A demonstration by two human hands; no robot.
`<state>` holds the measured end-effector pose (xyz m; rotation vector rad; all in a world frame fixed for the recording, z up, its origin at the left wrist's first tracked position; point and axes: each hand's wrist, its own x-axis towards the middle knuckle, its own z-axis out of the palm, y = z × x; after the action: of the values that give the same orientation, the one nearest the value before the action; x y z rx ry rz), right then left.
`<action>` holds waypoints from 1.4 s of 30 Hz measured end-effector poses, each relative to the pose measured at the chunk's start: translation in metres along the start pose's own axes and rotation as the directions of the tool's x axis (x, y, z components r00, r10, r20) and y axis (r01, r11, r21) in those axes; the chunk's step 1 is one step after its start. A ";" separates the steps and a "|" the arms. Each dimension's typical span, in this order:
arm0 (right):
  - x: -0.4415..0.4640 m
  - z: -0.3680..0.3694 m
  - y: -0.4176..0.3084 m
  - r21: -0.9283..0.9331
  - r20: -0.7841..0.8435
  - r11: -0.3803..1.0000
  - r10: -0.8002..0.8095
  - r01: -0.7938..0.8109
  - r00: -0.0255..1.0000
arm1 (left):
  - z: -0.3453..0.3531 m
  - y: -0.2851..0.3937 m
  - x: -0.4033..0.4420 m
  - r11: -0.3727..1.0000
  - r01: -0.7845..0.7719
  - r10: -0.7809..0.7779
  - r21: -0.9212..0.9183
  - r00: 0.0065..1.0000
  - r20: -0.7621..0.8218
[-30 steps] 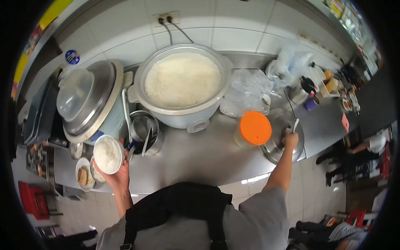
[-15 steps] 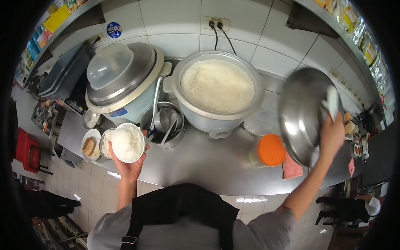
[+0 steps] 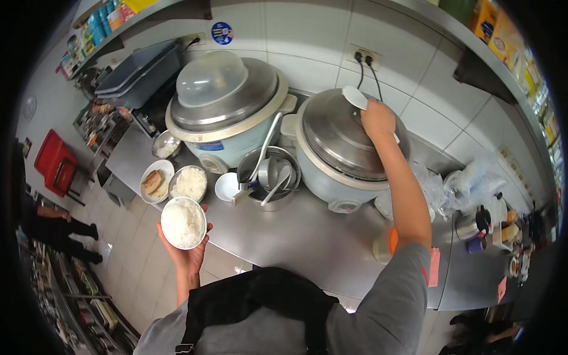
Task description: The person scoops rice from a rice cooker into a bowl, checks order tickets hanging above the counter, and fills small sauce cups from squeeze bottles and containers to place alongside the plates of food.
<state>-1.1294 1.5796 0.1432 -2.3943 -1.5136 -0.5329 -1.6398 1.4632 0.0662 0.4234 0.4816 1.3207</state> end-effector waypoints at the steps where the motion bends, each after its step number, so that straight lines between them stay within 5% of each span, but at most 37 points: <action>1: -0.003 -0.002 -0.002 -0.007 0.000 1.000 0.006 -0.006 1.000 | -0.001 0.001 -0.004 1.000 -0.004 0.004 0.007 1.000 -0.025; 6: -0.013 -0.004 -0.010 -0.063 0.040 0.993 0.099 -0.096 0.994 | -0.012 0.001 -0.012 0.999 -0.005 0.010 0.046 0.995 -0.102; 12: -0.048 -0.051 -0.046 0.012 -0.227 0.995 -0.097 0.102 0.969 | -0.010 0.005 -0.010 0.999 -0.036 0.035 -0.021 0.999 -0.024; 15: -0.074 -0.068 -0.091 0.103 -0.136 0.953 -0.269 0.283 0.954 | -0.022 0.026 -0.006 0.996 -0.089 0.088 -0.008 0.995 -0.037; 18: -0.107 -0.030 -0.133 0.002 -0.041 0.857 -0.515 0.516 0.856 | -0.041 0.050 0.007 0.986 -0.166 0.167 0.022 0.985 -0.049; 24: -0.117 0.054 -0.194 -0.226 0.246 0.816 -0.481 0.532 0.841 | -0.054 0.103 0.040 0.976 -0.218 0.219 0.025 0.965 -0.144; 26: -0.093 0.049 -0.212 -0.183 0.226 0.826 -0.492 0.533 0.840 | -0.076 0.120 0.052 0.978 -0.207 0.210 0.038 0.970 -0.121; 31: 0.002 -0.054 -0.322 0.259 -0.144 0.816 -0.497 0.517 0.856 | -0.120 0.152 0.078 0.978 -0.201 0.206 0.049 0.970 -0.128; 37: 0.108 -0.022 -0.423 0.206 -0.302 0.861 -0.397 0.465 0.867 | -0.142 0.176 0.090 0.981 -0.190 0.194 0.043 0.971 -0.141; 42: 0.141 -0.008 -0.439 0.243 -0.157 0.894 -0.346 0.376 0.925 | -0.156 0.195 0.087 0.984 -0.173 0.175 0.028 0.979 -0.105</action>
<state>-1.4730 1.8768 0.2212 -1.8585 -1.8598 -0.4858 -1.8697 1.5912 0.0363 0.4189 0.5570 1.5153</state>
